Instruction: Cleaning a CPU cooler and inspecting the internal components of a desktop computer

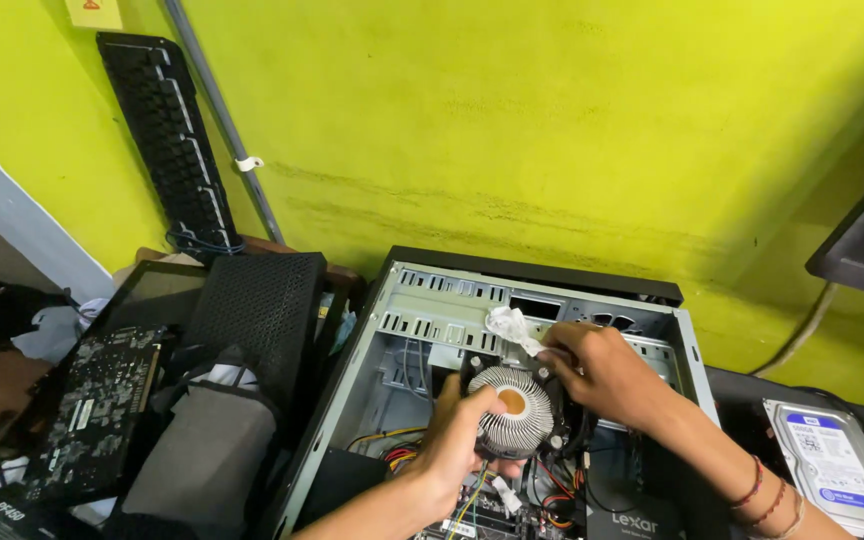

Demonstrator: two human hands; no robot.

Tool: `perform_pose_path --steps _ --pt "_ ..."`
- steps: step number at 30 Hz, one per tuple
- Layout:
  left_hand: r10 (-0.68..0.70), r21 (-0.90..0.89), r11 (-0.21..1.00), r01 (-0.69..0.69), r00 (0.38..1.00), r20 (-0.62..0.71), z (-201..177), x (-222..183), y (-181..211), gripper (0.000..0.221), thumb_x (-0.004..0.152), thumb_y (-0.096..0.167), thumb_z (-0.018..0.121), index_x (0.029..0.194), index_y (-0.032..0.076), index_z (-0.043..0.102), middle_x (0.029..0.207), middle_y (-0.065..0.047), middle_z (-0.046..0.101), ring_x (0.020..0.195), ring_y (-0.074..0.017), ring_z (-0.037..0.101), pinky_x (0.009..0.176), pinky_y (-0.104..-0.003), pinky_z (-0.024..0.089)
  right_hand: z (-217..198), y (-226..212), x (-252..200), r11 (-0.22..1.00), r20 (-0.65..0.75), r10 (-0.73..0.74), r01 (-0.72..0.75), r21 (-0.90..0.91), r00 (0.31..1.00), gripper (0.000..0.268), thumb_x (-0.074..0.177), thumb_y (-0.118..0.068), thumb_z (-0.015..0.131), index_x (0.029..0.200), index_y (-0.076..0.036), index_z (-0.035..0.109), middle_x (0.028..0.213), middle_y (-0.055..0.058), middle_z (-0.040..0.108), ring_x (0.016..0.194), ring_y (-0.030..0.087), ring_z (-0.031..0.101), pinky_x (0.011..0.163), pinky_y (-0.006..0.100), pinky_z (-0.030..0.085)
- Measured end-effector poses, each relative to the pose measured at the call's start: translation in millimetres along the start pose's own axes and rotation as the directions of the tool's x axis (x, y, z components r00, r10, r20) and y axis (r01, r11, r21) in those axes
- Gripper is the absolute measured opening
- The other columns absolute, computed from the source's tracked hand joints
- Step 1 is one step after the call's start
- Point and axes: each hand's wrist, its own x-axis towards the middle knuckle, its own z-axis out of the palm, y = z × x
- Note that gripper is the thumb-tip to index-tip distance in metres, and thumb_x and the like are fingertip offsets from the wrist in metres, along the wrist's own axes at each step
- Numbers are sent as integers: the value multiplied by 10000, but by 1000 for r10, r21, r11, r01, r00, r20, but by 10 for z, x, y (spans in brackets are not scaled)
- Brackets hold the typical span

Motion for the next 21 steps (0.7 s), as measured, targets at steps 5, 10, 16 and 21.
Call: perform_pose_path --steps 5,10,16,21 --pt "10 41 999 -11 1000 21 42 -70 13 389 596 190 510 930 63 357 1017 -195 534 542 -276 561 347 -257 432 -89 -94 -144 987 -76 107 -97 126 991 146 792 -243 521 816 -127 607 740 -8 687 600 125 583 586 276 420" --pt "43 86 995 -49 997 69 53 -334 97 333 617 171 489 894 72 333 981 -211 542 538 -278 553 362 -263 419 -322 -407 -432 980 -218 108 -66 188 970 202 805 -287 493 759 -122 600 699 -33 651 615 87 550 589 259 398" --pt "129 82 984 -156 954 272 14 -949 -3 446 569 164 550 987 71 424 978 -156 571 805 -262 543 350 -267 449 -571 -895 -1067 880 -236 175 -44 474 956 205 842 -198 523 703 -70 603 594 -35 510 543 38 383 488 197 305" --pt "231 111 947 -303 877 421 -130 -1590 -326 590 604 154 603 1149 130 379 938 -95 575 681 -197 597 426 -254 508 -556 -1407 -1752 928 -412 -23 173 329 911 118 795 -113 510 712 -34 542 726 51 589 650 127 527 626 224 397"
